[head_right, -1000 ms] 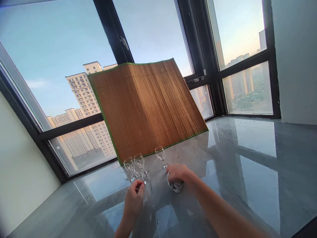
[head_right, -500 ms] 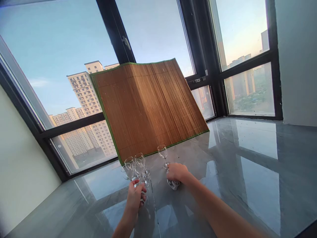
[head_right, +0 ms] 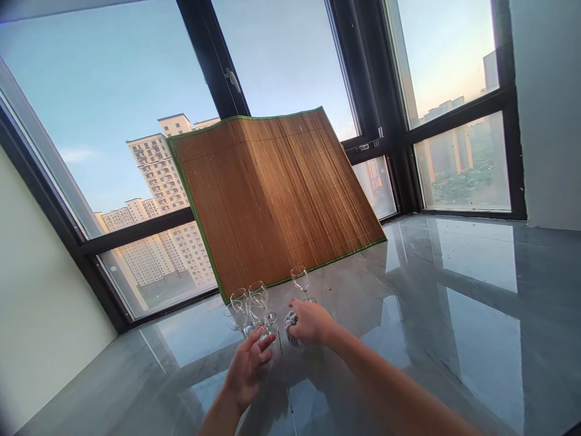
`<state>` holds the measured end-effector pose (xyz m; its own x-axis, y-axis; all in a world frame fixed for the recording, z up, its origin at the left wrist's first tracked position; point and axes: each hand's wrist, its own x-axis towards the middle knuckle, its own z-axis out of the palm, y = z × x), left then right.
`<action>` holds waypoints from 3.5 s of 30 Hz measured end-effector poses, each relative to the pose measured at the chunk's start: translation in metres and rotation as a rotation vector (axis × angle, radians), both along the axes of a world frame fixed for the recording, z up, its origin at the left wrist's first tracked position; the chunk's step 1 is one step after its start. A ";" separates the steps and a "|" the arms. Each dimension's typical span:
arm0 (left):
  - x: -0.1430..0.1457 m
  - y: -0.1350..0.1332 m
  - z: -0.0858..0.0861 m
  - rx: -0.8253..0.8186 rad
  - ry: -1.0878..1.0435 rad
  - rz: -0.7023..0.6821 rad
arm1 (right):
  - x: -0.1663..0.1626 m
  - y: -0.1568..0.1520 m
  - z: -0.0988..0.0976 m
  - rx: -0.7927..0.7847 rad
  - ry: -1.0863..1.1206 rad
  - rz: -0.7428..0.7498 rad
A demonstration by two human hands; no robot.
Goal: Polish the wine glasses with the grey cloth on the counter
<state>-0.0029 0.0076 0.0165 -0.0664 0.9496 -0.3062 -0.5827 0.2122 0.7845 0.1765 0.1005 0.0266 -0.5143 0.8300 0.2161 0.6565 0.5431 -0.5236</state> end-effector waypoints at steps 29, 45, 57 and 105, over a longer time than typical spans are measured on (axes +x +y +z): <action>0.012 0.001 -0.019 0.419 0.920 0.200 | -0.004 -0.013 0.000 0.111 0.399 0.097; 0.013 -0.013 -0.011 0.529 1.308 0.057 | 0.000 -0.017 0.017 -0.551 1.015 0.194; 0.010 -0.014 -0.008 0.328 1.536 0.160 | 0.007 -0.015 0.017 -0.636 0.958 0.342; 0.015 -0.008 -0.005 0.072 1.737 0.329 | 0.000 -0.025 0.014 0.348 0.075 0.190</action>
<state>0.0119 -0.0008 0.0118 -0.4120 0.8385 0.3565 0.8474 0.2087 0.4882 0.1761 0.0753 0.0407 -0.6233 0.5927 0.5101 0.4946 0.8041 -0.3300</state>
